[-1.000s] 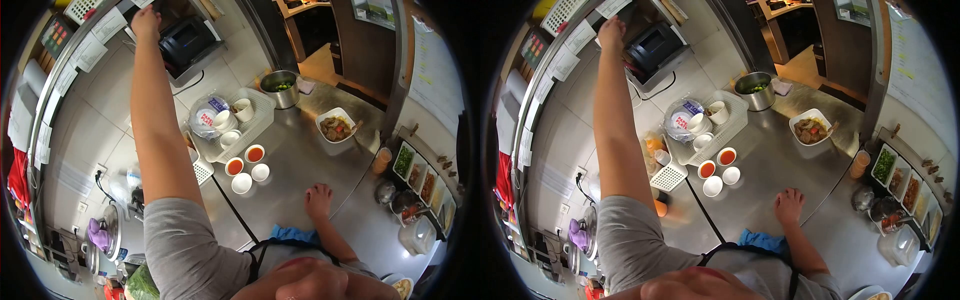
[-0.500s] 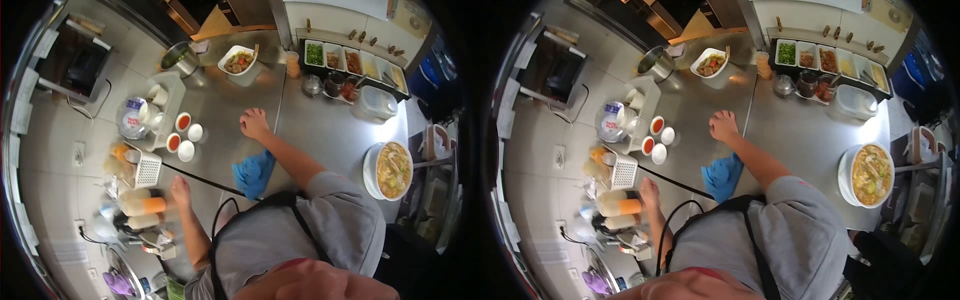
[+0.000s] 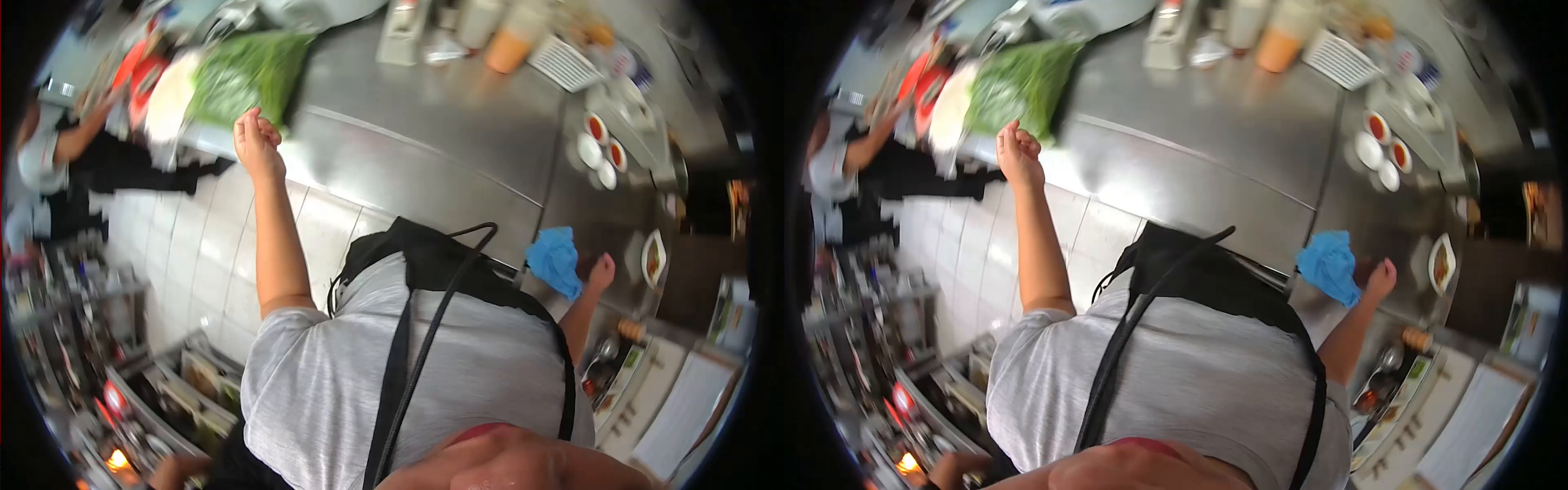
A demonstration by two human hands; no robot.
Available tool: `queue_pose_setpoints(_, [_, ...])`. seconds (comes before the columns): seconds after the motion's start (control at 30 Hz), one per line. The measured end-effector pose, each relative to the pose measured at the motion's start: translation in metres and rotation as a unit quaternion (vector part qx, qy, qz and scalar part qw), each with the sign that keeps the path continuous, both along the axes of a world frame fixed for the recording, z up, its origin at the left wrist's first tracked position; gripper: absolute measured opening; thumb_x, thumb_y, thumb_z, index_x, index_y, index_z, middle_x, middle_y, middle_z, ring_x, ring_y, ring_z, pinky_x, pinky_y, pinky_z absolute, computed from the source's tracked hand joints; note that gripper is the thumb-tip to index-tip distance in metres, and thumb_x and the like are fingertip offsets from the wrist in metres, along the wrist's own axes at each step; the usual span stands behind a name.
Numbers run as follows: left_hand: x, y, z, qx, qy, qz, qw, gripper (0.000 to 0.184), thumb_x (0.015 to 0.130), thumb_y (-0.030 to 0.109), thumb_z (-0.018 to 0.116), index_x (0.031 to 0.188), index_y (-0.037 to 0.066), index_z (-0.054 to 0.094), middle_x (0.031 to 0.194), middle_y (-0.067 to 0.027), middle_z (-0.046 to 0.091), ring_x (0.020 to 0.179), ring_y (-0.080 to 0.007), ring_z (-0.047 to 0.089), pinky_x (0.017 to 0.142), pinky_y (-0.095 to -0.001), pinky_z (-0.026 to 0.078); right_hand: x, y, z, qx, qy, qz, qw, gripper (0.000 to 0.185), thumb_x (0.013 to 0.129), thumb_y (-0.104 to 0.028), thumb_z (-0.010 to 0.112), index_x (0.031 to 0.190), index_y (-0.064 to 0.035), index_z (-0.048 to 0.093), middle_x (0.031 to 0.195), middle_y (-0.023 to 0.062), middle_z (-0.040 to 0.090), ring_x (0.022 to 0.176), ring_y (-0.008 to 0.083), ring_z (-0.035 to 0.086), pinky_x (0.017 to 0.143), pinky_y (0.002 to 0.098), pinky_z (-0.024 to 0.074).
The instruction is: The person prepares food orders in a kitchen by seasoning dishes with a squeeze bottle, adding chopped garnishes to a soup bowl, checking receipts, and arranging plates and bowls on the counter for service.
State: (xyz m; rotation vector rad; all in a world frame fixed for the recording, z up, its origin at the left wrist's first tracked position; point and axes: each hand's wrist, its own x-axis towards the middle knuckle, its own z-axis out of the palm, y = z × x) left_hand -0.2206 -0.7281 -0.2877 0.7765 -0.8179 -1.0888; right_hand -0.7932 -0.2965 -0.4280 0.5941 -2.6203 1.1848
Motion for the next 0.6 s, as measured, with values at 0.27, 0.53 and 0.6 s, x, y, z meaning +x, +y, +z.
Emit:
queue_pose_setpoints(0.27, [0.132,0.005,-0.180,0.291,0.259,0.112,0.914,0.015,0.078,0.025,0.047,0.085,0.012,0.046,0.056,-0.0005,0.043,0.042,-0.0100,0.037,0.038,-0.0216,0.029,0.155,-0.159,0.064,0.010,-0.040,0.225,0.973,0.018,0.076,-0.008,0.049,0.091,0.0010,0.055,0.090,0.0078,0.056,0.080,0.0153,0.053,0.073,0.0257,0.0412])
queue_pose_setpoints(0.53, [0.100,0.024,-0.316,0.551,0.182,-0.103,0.808,0.033,0.080,0.046,0.038,0.084,0.014,0.046,0.073,-0.0054,0.050,0.063,-0.0205,0.052,0.054,-0.0318,0.041,0.354,-0.310,0.075,0.129,0.021,0.531,0.837,0.018,0.071,-0.008,0.052,0.088,-0.0036,0.055,0.096,0.0134,0.052,0.092,0.0246,0.049,0.081,0.0304,0.0380])
queue_pose_setpoints(0.6, [0.082,0.029,-0.324,0.557,0.172,-0.144,0.799,0.038,0.080,0.049,0.035,0.090,0.013,0.046,0.078,-0.0056,0.050,0.070,-0.0212,0.051,0.059,-0.0340,0.041,0.386,-0.332,0.069,0.138,0.037,0.554,0.820,0.020,0.071,-0.011,0.053,0.090,-0.0045,0.054,0.102,0.0139,0.048,0.097,0.0271,0.046,0.084,0.0328,0.0352])
